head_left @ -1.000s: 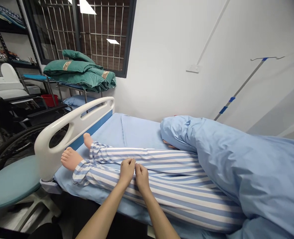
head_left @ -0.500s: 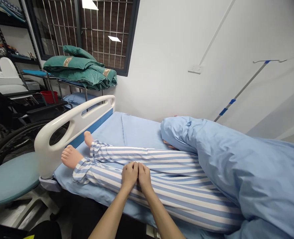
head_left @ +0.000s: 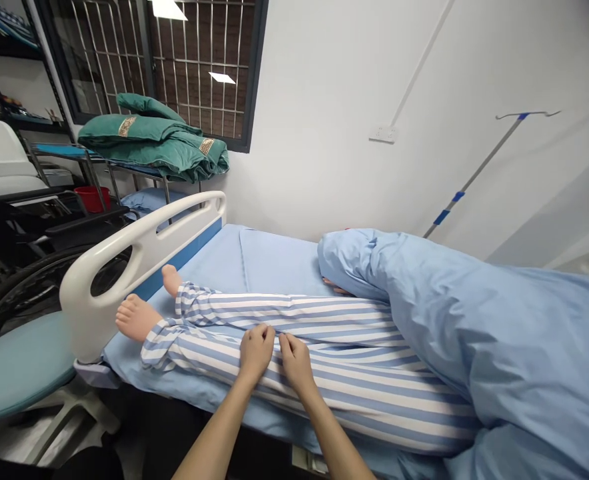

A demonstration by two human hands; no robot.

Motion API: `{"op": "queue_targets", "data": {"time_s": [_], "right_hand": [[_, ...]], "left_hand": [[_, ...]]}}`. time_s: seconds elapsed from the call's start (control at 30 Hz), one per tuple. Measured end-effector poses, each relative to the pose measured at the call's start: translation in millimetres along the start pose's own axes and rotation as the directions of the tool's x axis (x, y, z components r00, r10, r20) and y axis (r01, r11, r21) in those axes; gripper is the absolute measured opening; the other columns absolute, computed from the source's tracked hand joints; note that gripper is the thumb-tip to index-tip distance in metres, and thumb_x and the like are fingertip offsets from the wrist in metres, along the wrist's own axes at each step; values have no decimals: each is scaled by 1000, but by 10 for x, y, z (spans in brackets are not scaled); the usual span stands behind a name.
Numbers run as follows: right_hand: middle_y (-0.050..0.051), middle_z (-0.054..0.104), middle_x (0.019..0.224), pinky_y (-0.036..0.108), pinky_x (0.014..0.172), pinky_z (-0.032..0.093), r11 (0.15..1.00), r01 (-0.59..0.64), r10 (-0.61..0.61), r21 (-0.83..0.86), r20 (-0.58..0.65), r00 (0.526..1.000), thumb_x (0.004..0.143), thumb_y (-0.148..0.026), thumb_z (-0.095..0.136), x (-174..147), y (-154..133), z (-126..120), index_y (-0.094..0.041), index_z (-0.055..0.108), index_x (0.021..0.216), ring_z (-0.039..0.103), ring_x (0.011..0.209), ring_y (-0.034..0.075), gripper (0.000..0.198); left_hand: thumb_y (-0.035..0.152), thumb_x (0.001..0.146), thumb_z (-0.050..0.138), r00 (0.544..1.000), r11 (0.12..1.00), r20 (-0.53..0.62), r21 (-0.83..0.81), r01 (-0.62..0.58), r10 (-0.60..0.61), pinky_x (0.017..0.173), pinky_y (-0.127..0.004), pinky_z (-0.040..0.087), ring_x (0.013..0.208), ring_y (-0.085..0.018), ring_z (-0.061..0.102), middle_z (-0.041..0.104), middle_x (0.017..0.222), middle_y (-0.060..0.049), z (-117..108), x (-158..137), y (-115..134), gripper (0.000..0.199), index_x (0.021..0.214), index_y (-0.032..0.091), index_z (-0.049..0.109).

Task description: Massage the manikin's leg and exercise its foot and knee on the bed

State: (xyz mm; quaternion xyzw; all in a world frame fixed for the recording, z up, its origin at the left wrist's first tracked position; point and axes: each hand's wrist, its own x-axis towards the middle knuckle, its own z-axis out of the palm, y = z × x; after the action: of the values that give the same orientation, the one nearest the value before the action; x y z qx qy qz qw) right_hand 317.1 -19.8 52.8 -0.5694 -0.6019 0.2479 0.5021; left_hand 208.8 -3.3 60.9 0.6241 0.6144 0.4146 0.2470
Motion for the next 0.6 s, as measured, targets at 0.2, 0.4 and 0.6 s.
{"op": "queue_targets", "data": {"time_s": [0.2, 0.4, 0.6], "right_hand": [[-5, 37, 47, 23, 49, 23, 1000, -17, 17, 21, -8, 1000, 80, -42, 42, 28, -5, 3, -19, 38, 49, 33, 50, 11, 39], [-5, 34, 48, 23, 49, 24, 996, -34, 33, 78, 10, 999, 80, -43, 42, 61, 2, -22, -19, 35, 49, 32, 50, 10, 39], [-5, 36, 49, 23, 48, 27, 968, -98, 93, 232, 34, 995, 78, -45, 43, 80, 39, -82, -19, 38, 52, 31, 50, 10, 38]], "left_hand": [[29, 78, 38, 1000, 1000, 27, -13, -3, 3, 56, -23, 23, 53, -10, 35, 43, 50, 3, 22, 15, -3, 30, 51, 18, 45], [30, 72, 40, 981, 967, 186, -236, 99, -56, 51, -22, 24, 48, -9, 34, 33, 43, 5, -37, 197, 193, 32, 43, 18, 36], [35, 77, 38, 997, 895, 59, -439, 77, -57, 50, -22, 27, 48, -8, 32, 31, 46, 5, 192, 103, 393, 33, 49, 19, 30]]}}
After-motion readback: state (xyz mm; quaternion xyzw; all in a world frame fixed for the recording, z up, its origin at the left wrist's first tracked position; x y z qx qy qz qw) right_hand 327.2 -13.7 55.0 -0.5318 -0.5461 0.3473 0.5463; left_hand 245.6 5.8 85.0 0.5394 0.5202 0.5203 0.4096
